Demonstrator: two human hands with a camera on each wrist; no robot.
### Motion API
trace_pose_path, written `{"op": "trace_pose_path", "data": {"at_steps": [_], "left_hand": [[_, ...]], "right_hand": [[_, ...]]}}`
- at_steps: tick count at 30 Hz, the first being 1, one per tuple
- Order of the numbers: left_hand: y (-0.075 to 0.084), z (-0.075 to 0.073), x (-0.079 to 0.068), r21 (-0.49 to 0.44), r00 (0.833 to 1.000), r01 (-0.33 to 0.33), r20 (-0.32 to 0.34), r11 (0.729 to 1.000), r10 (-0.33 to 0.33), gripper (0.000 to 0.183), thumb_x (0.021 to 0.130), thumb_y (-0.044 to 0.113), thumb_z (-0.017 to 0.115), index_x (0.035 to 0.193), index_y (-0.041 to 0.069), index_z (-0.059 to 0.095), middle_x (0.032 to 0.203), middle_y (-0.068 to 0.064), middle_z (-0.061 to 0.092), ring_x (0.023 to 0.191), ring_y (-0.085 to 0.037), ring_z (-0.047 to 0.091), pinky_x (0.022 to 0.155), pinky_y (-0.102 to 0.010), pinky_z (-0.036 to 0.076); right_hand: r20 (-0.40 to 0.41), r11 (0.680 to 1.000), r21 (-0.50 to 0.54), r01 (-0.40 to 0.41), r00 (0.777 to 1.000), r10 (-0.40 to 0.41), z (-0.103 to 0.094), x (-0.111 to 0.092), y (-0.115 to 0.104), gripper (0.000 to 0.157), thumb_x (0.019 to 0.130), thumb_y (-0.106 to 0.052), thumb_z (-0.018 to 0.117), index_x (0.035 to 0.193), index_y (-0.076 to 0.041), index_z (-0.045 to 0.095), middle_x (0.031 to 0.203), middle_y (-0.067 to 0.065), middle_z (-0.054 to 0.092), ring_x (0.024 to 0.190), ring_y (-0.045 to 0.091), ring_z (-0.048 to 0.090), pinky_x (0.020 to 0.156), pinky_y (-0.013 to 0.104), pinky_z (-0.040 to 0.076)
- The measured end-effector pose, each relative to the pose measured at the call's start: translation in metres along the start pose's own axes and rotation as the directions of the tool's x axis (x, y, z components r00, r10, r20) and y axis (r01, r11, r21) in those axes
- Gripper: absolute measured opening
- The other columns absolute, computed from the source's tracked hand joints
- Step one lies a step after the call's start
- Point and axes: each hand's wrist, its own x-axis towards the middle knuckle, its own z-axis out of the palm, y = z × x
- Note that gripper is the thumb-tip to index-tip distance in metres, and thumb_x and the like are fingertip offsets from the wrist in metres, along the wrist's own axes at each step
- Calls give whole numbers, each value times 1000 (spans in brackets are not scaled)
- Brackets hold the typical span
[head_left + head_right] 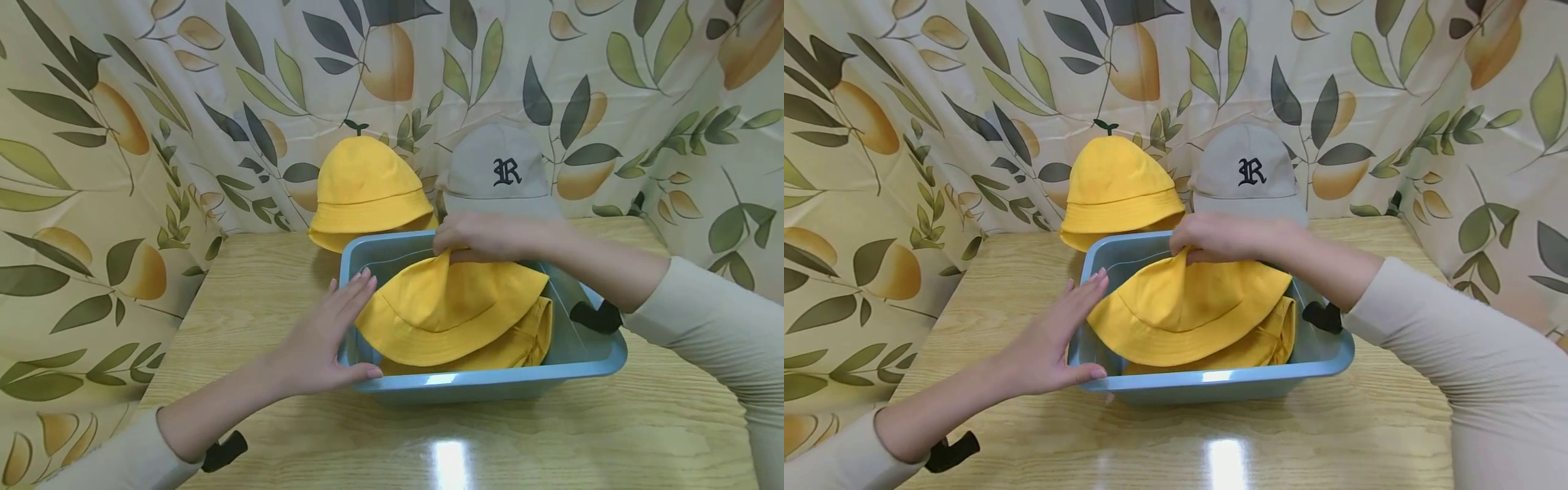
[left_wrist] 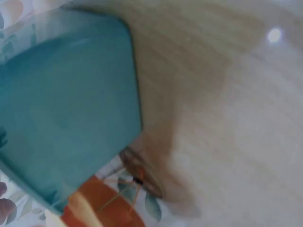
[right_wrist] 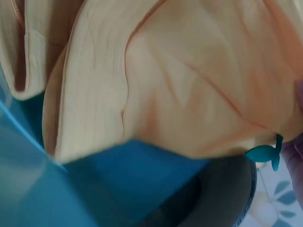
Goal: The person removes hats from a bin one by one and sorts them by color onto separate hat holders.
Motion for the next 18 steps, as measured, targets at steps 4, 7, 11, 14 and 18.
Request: {"op": "trace_pose_path", "data": {"at_steps": [4, 7, 11, 14, 18], "left_hand": [[-7, -12, 11, 17, 984, -149, -96, 989, 150, 98, 78, 55, 70, 147, -1, 27, 154, -18, 25, 142, -30, 25, 113, -52, 21], [-12, -19, 20, 56, 953, -267, -133, 962, 273, 98, 68, 38, 84, 142, -4, 36, 151, -20, 31, 139, -33, 31, 110, -51, 28], [-14, -25, 30, 65, 910, -381, -148, 922, 387, 86, 65, 26, 88, 135, -4, 47, 143, -22, 41, 134, -33, 39, 107, -49, 35], [-12, -27, 37, 76, 879, -444, -159, 893, 450, 76, 64, 21, 88, 128, -4, 55, 135, -22, 50, 129, -33, 46, 104, -46, 40], [-7, -28, 45, 106, 836, -504, -188, 857, 515, 64, 64, 18, 88, 118, -3, 62, 123, -19, 61, 118, -32, 55, 97, -42, 47]], "right_hand": [[-28, 997, 50, -59, 998, 61, -11, -7, 0, 11, 87, -4, 66, 88, -15, 63, 82, -6, 57, 73, 10, 50, 68, 29, 45], [-75, 996, 68, -66, 995, 71, -15, -11, 0, 11, 87, -5, 66, 91, -14, 65, 84, -6, 60, 74, 10, 52, 68, 29, 47], [-143, 997, 70, -43, 988, 53, -17, -12, 2, 14, 84, 0, 68, 91, -12, 67, 85, -3, 63, 76, 11, 55, 68, 31, 49], [-156, 996, 84, -39, 986, 52, -18, -11, 2, 14, 84, 1, 68, 91, -11, 67, 86, -2, 64, 76, 11, 55, 68, 32, 50], [-179, 996, 88, -27, 983, 42, -16, -10, 2, 15, 83, 2, 68, 91, -11, 67, 88, -1, 65, 77, 12, 56, 68, 32, 50]]}}
